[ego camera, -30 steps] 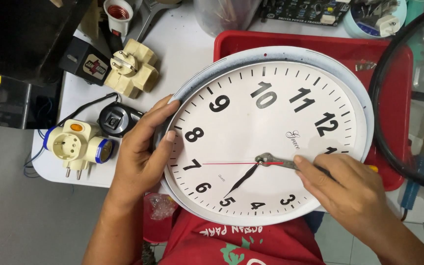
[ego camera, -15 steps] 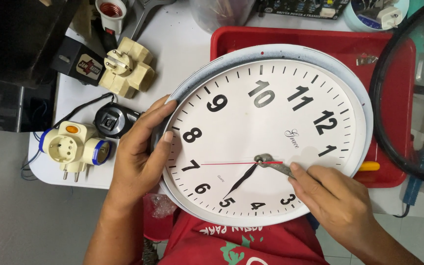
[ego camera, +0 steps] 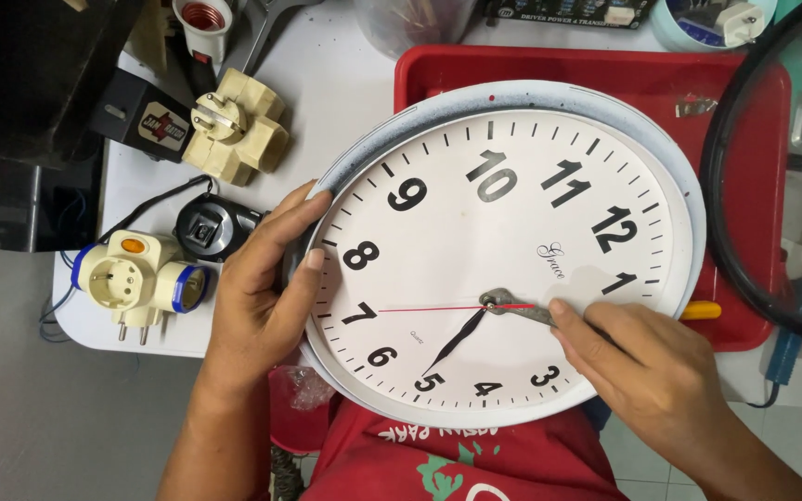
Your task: Inspecting and repairing a wall clock by cleaning the face and tightening the hands with a wrench.
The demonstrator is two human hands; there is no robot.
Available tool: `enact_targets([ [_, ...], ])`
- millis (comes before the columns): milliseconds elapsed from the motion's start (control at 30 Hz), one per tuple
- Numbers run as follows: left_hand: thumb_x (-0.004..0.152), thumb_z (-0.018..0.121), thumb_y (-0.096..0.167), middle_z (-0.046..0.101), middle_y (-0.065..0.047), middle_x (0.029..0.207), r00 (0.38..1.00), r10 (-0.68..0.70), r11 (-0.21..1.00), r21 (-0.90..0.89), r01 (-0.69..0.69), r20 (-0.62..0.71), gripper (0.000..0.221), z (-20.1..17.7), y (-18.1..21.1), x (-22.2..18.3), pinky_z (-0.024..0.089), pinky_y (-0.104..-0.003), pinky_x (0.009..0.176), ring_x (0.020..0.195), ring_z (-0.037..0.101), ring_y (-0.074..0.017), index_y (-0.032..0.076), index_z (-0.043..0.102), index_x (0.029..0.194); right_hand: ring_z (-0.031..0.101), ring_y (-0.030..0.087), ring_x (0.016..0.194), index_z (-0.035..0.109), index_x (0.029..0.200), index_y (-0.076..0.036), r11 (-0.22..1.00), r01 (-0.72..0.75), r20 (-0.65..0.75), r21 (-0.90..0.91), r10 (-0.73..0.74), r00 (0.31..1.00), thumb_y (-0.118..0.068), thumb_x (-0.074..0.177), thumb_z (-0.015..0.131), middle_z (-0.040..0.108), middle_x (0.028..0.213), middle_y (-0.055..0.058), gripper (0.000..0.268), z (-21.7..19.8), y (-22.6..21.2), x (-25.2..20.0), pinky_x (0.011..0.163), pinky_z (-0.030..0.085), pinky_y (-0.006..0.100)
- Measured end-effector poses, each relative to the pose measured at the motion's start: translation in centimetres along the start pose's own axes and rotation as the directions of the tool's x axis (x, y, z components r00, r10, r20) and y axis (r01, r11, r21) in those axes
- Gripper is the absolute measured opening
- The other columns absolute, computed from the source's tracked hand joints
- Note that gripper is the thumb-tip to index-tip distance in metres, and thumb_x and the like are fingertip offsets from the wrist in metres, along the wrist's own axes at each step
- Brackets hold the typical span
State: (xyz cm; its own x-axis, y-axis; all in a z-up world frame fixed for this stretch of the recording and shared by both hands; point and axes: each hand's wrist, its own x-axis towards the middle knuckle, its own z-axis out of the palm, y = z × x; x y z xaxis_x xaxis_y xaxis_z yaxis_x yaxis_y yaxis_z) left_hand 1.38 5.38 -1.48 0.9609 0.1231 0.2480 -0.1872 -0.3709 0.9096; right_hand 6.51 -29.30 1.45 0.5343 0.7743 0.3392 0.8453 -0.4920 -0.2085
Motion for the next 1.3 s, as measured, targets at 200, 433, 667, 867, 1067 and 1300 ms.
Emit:
enact_targets([
  [200,0.102,0.053,0.007,0.055,-0.023,0.149,1.0,-0.011,1.0,0.003,0.011,0.001,0.039,-0.1,0.0,0.0,0.037,-0.042,0.128,0.147,0.049,-0.0321,-0.001,0.054,0.14,0.055,0.02,0.069,0.072,0.119,0.004,0.998,-0.036,0.007,0.047,0.036,0.999,0.004,0.09,0.079,0.06,0.087,0.007,0.03,0.4,-0.1,0.0,0.06,0.051,0.035],
  [433,0.101,0.053,0.012,0.04,-0.019,0.16,0.977,-0.212,0.943,-0.264,0.204,-0.003,0.057,0.3,2.8,0.6,0.034,-0.035,0.126,0.151,0.04,-0.0255,-0.003,0.032,0.152,0.054,0.019,0.067,0.073,0.117,0.005,1.0,-0.012,0.01,0.019,0.012,1.0,0.003,0.091,0.08,0.059,0.087,0.007,0.027,0.3,-0.2,0.5,0.058,0.049,0.035],
  [667,0.101,0.056,0.019,0.062,-0.014,0.138,0.952,-0.289,0.944,-0.198,0.265,-0.103,0.043,1.4,1.5,1.3,0.046,-0.032,0.114,0.13,0.059,-0.0206,0.0,0.053,0.14,0.054,0.018,0.064,0.074,0.114,0.003,0.998,-0.002,0.032,0.056,0.001,0.999,0.004,0.09,0.08,0.058,0.085,0.007,0.025,0.4,0.2,0.9,0.054,0.049,0.033],
  [867,0.104,0.054,0.018,0.063,-0.015,0.138,0.973,-0.212,0.958,-0.216,0.187,-0.096,0.041,1.2,1.5,1.9,0.045,-0.033,0.117,0.131,0.059,-0.0221,-0.002,0.052,0.14,0.058,0.024,0.074,0.073,0.118,0.0,1.0,-0.029,0.051,0.005,0.028,0.998,-0.003,0.095,0.076,0.062,0.093,0.009,0.024,0.6,0.6,0.0,0.068,0.052,0.04],
  [1067,0.107,0.052,0.019,0.061,-0.014,0.139,0.989,-0.122,0.973,-0.207,0.103,-0.081,0.038,1.3,1.4,2.7,0.045,-0.035,0.118,0.133,0.058,-0.0235,0.001,0.052,0.141,0.06,0.023,0.072,0.075,0.12,0.003,1.0,-0.03,0.011,0.008,0.03,0.999,0.003,0.092,0.081,0.063,0.095,0.013,0.029,0.7,1.1,-0.4,0.062,0.053,0.036],
  [1300,0.109,0.048,0.028,0.056,-0.007,0.138,0.993,-0.119,0.966,-0.229,0.119,0.014,0.039,1.1,1.7,3.3,0.039,-0.034,0.119,0.134,0.051,-0.0181,0.008,0.049,0.142,0.061,0.023,0.076,0.077,0.117,0.003,0.999,-0.002,-0.092,-0.044,-0.002,0.996,0.003,0.094,0.083,0.062,0.095,0.013,0.024,1.6,1.5,-0.9,0.066,0.057,0.035],
])
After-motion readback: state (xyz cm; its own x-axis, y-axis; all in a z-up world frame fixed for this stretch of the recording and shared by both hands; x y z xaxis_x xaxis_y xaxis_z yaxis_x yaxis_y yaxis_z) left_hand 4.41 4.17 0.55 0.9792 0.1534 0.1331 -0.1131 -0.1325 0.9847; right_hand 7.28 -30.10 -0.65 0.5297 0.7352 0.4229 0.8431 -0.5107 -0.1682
